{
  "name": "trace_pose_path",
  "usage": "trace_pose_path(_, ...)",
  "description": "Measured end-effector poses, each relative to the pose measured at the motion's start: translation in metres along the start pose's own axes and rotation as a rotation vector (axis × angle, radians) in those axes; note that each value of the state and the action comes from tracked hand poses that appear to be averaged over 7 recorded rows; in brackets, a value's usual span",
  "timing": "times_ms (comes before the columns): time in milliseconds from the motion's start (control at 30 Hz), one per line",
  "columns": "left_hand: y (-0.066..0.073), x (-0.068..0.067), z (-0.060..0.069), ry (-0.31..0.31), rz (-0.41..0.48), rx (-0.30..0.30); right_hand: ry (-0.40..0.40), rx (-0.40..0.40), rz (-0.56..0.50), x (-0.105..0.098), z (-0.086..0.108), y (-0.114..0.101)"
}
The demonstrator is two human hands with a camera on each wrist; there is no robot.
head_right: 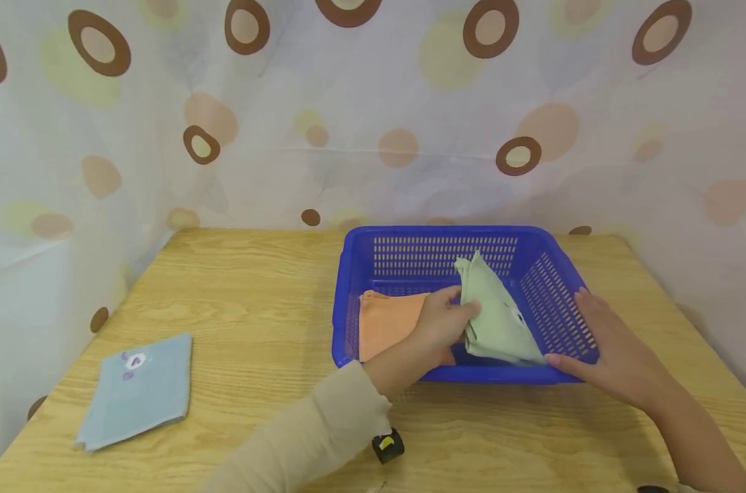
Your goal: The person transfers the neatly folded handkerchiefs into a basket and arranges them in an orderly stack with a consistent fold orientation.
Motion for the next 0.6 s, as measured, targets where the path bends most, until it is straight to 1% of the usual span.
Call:
trace_pose_path(133, -0.002, 0.008, 0.0, -0.025, 0.029, 0.006, 0.002, -0.003, 0.009, 0.0, -0.001, 0.0)
trace_pose_path(267, -0.005, 0.016, -0.001, -0.038, 0.031, 0.002, 0.005, -0.005, 0.01, 0.001, 0.0, 0.0)
trace_pose_path(433, -0.007, 0.026, 0.0, -0.042, 0.001, -0.009, 0.007, 0.003, 0.009, 0.001, 0.0, 0.001)
trace_pose_path(600, -0.011, 0.036, 0.0, -0.046, -0.043, -0.04, 0.011, 0.001, 0.007, 0.0, 0.0, 0.002)
Point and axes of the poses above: each hand's wrist, its own z-axis away from the middle knuckle, its own x-axis out of the palm, y = z × x, the point moved 7 cm from there along -z, towards the middle knuckle, and after that the axes turned 9 degrees about z, right-handed, at the moved point
